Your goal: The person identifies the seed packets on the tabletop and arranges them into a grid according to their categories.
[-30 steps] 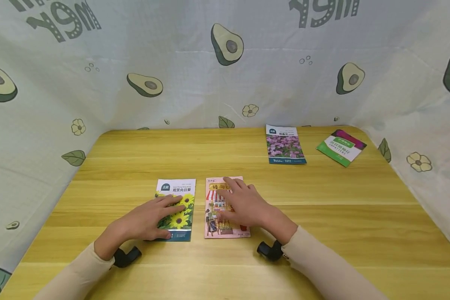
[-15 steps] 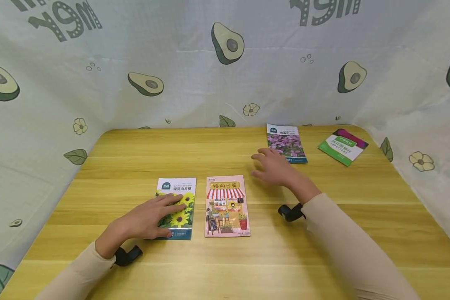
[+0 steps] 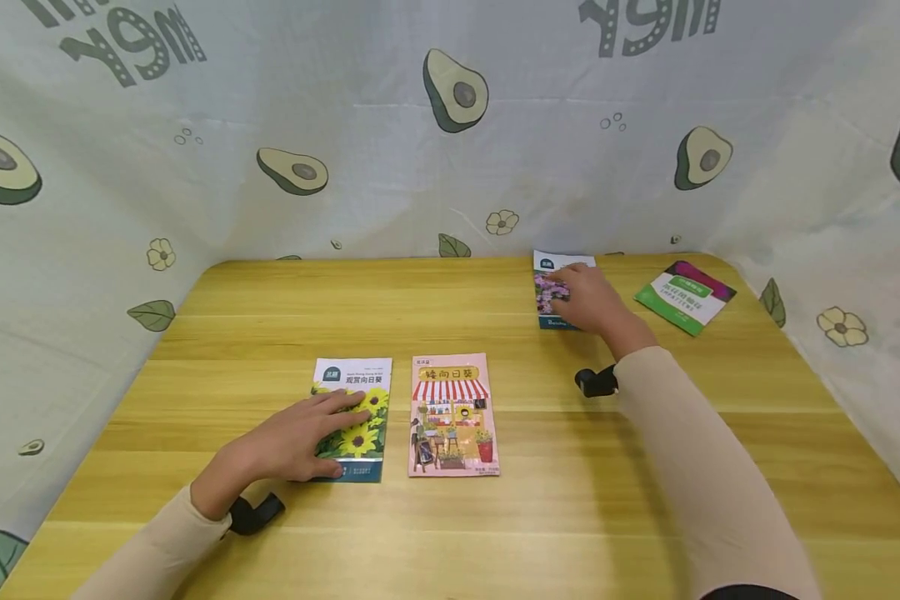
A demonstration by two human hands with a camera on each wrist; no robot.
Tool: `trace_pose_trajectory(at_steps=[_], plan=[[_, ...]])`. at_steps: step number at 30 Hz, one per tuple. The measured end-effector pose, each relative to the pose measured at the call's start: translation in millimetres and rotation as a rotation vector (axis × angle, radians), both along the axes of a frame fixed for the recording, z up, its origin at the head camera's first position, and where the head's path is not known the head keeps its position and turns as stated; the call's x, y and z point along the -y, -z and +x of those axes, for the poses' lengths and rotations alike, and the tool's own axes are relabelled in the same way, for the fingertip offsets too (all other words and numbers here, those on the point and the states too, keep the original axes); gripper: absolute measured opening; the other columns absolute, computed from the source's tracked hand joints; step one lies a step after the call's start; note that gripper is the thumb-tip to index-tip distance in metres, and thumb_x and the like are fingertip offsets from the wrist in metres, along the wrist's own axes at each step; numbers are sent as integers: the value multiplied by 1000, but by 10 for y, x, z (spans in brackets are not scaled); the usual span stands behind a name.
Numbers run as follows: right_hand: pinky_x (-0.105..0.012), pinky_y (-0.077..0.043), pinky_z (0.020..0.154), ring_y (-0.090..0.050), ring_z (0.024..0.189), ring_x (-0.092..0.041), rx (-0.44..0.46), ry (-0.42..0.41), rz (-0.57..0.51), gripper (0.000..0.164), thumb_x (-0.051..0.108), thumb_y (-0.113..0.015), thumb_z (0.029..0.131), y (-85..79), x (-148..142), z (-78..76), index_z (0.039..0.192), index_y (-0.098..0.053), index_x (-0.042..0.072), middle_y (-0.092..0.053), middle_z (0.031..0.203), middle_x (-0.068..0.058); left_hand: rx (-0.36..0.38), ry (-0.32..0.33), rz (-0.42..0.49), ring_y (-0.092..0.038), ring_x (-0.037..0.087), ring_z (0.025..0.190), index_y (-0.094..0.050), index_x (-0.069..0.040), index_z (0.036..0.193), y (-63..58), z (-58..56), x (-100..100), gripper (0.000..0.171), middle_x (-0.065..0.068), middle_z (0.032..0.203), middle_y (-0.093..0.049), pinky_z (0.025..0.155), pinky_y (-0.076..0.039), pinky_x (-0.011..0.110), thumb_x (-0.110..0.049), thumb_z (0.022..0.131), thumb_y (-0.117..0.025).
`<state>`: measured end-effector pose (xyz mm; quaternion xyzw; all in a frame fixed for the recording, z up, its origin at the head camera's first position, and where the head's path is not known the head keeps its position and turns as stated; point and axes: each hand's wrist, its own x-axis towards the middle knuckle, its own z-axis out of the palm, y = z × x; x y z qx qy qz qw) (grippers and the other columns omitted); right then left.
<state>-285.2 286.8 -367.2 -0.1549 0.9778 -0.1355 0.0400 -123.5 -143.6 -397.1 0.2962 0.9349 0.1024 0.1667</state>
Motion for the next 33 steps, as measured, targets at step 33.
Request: trace_pose_trajectory(at_steps=[33], plan=[[-70, -13, 119, -18, 143, -58, 143, 38, 66, 71, 31, -50, 94, 334, -117, -177, 151, -30, -6, -22, 154, -38, 9, -5, 17, -32, 38, 149, -47, -18, 149, 16, 10, 18, 71, 6, 162, -35, 118, -32, 58, -32, 85, -76]])
